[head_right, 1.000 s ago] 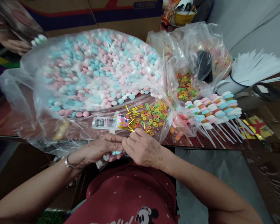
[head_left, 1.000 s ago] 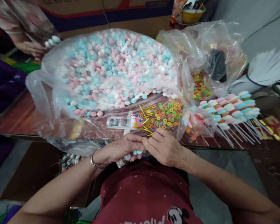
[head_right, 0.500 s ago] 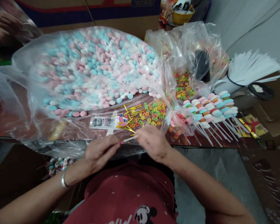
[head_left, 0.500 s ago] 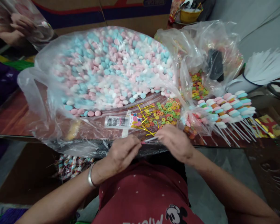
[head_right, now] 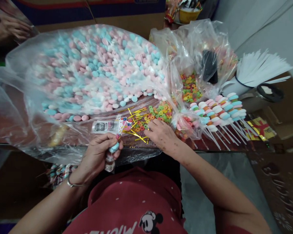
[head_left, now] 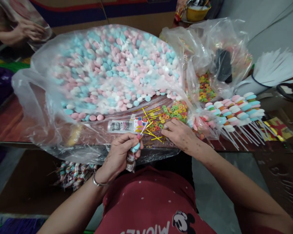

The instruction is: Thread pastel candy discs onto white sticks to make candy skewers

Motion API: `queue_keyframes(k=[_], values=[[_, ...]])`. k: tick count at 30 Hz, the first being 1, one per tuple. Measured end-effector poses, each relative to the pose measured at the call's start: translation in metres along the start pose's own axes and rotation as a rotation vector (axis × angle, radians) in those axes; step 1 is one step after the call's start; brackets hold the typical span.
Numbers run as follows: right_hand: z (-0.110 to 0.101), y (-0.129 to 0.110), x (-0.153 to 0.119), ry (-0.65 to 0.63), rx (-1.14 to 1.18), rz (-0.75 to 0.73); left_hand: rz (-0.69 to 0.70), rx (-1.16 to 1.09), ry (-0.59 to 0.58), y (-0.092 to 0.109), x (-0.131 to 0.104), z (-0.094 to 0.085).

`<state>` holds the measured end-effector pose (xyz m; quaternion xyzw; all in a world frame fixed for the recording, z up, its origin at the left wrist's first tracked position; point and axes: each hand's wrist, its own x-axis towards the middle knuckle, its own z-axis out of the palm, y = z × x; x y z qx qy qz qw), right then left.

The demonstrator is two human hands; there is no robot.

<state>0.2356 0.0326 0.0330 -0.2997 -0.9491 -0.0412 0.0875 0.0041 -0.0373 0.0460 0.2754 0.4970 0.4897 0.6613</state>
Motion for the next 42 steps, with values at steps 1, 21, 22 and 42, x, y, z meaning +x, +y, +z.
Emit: queue_keyframes(k=[1,21,22,42], values=[[0.0,0.001,0.004,-0.02,-0.009,-0.021,-0.014,-0.01,-0.008,-0.001,0.0,0.001],[0.008,0.015,0.023,-0.044,0.113,0.027,0.02,-0.103,-0.018,-0.007,0.0,0.005],[0.008,0.015,0.023,-0.004,0.129,0.079,0.043,-0.102,-0.018,-0.006,-0.001,0.006],[0.0,-0.047,0.021,0.164,0.989,0.394,0.023,-0.069,-0.032,-0.027,0.007,0.025]])
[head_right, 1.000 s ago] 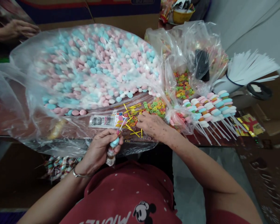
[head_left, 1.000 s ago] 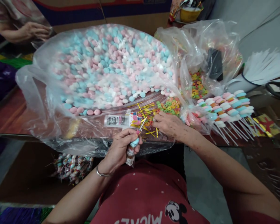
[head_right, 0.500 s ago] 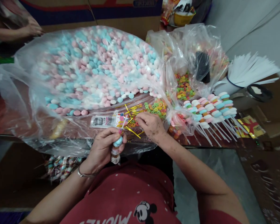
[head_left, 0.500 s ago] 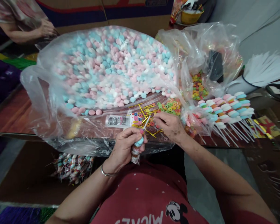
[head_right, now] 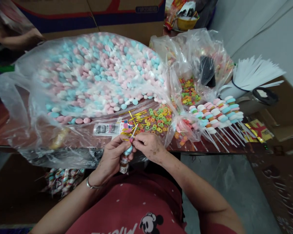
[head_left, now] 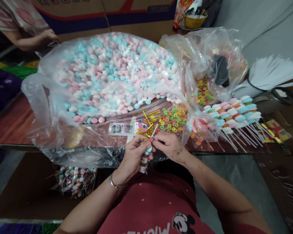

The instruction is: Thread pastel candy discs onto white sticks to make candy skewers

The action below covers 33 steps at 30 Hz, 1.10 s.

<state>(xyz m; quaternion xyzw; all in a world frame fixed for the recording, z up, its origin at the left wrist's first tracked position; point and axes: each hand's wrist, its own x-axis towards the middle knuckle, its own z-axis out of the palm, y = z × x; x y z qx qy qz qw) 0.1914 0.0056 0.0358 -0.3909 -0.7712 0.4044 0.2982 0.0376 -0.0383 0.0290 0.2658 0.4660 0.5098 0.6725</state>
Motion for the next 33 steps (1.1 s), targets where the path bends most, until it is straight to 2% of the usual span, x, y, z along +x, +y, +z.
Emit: queue_keyframes(k=[2,7,11,14,16,18,21,23,26,29,33], values=[[0.001,-0.001,-0.003,0.007,-0.019,0.001,0.024,0.002,0.02,0.0,0.0,0.0],[0.003,-0.003,-0.008,0.136,-0.103,-0.067,0.023,-0.019,0.039,0.003,0.0,0.003],[0.005,-0.002,-0.009,0.135,-0.176,-0.141,-0.023,-0.028,0.04,0.004,0.002,0.007],[0.005,-0.001,-0.01,0.165,-0.396,-0.254,-0.021,0.008,0.048,0.004,0.003,0.006],[0.002,0.0,-0.011,0.168,-0.614,-0.405,-0.035,0.063,0.034,0.007,0.005,0.005],[-0.004,0.002,-0.011,0.133,-0.763,-0.578,-0.085,0.137,-0.032,0.014,0.009,0.002],[-0.018,-0.001,-0.006,0.006,-0.806,-0.768,-0.234,0.285,-0.228,0.031,0.016,-0.003],[-0.027,-0.007,-0.001,-0.152,-0.766,-0.818,-0.352,0.397,-0.386,0.041,0.021,-0.005],[-0.034,-0.018,0.001,-0.361,-0.659,-0.812,-0.471,0.517,-0.568,0.049,0.025,-0.007],[-0.033,-0.027,-0.005,-0.358,-0.632,-0.788,-0.521,0.546,-0.643,0.051,0.025,-0.007],[-0.029,-0.034,-0.016,-0.251,-0.748,-0.701,-0.514,0.585,-0.624,0.051,0.023,-0.006]])
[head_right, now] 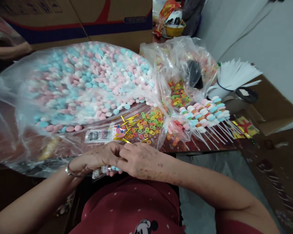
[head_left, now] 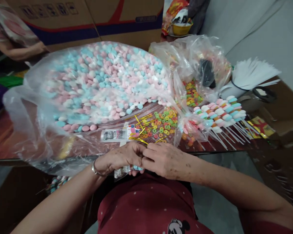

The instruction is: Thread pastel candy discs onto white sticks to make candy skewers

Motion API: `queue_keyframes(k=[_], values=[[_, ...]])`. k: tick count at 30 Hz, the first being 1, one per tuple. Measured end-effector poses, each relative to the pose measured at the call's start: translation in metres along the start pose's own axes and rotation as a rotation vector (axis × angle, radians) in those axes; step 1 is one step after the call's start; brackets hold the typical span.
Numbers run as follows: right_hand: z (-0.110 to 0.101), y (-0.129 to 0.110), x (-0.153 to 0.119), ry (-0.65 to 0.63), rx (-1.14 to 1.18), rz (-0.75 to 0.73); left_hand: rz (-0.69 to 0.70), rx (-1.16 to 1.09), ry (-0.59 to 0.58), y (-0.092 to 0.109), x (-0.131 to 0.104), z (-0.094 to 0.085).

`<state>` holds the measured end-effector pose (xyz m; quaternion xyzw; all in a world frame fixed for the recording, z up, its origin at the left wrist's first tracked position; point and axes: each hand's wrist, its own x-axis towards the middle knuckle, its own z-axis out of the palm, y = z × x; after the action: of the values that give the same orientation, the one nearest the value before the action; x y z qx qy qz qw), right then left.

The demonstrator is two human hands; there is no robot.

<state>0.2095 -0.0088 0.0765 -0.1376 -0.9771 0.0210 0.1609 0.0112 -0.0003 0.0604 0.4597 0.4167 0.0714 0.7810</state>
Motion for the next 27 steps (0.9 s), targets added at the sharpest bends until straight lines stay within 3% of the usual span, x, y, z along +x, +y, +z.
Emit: queue_keyframes(k=[8,11,14,16,19,21,23,25,27], values=[[-0.001,0.005,0.002,-0.274,0.171,-0.042,-0.142,0.119,-0.061,-0.004,0.004,0.005],[-0.003,-0.001,0.002,-0.22,0.149,0.014,-0.121,0.206,-0.047,0.0,0.002,0.004],[-0.004,-0.014,0.004,-0.179,0.064,0.159,0.029,0.421,0.029,0.004,0.001,0.004],[-0.002,-0.02,0.009,-0.194,-0.015,0.279,0.19,0.628,0.181,0.004,0.002,0.008],[0.006,-0.016,0.019,-0.177,-0.04,0.546,0.432,0.982,0.616,-0.001,0.008,0.017],[0.012,-0.004,0.023,-0.089,0.048,0.751,0.594,1.187,0.92,-0.004,0.013,0.024],[0.017,0.011,0.025,0.088,0.217,0.898,0.805,1.285,1.13,-0.005,0.018,0.029],[0.019,0.023,0.024,0.324,0.444,0.95,1.015,1.239,1.222,-0.005,0.02,0.033],[0.019,0.028,0.024,0.526,0.648,0.931,1.093,1.042,1.145,-0.005,0.021,0.035]])
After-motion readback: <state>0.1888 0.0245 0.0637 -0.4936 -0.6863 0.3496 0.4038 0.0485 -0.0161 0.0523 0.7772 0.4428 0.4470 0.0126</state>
